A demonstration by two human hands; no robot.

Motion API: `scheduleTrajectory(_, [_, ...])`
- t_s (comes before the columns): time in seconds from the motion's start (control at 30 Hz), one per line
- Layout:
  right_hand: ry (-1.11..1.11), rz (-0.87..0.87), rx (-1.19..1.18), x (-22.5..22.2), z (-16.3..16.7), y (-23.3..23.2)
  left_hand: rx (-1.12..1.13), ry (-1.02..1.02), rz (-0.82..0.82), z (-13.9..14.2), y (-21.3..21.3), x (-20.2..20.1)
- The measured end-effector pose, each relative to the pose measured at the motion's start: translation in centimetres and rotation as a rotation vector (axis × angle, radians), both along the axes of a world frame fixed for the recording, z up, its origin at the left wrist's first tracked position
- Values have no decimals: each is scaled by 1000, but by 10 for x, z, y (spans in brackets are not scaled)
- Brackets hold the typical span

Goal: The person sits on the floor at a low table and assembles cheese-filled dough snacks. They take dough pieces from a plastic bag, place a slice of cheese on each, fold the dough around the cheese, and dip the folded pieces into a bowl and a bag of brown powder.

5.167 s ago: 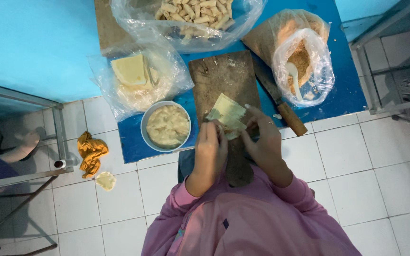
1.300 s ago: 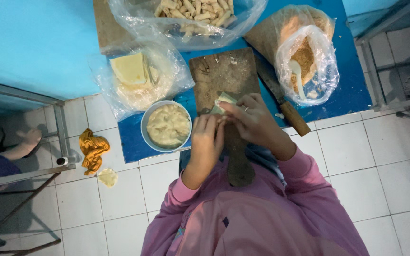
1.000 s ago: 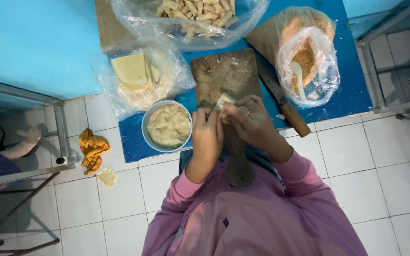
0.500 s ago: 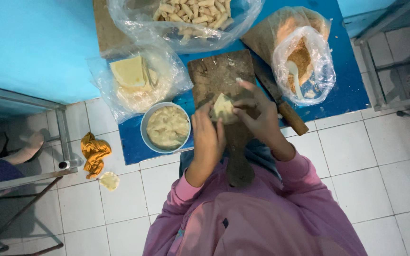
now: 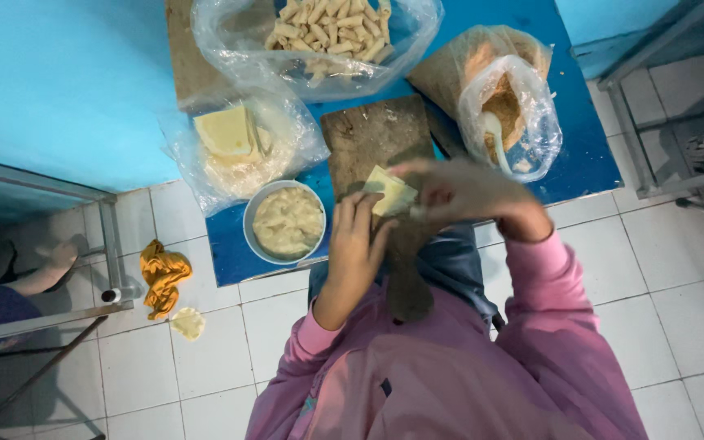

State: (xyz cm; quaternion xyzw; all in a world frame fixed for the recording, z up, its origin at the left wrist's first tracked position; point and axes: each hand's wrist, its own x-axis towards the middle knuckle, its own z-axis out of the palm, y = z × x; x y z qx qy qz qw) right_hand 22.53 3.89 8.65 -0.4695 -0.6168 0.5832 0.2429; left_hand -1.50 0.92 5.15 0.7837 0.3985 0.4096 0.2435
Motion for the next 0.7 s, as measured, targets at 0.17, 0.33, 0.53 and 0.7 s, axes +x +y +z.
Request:
scheduleTrajectory(0.17, [328, -429, 521, 8, 42, 12, 43, 36, 85, -4, 1, 3])
scheduleTrajectory(0.33, [-137, -679, 736, 6, 36, -20, 65, 89, 158, -14, 0, 5])
scheduleTrajectory(0.53, [-889, -816, 785, 30, -8, -48, 54, 163, 239, -29, 3, 18])
scheduleTrajectory(0.7, [-730, -844, 681, 42, -37, -47, 51, 234, 273, -28, 5, 20])
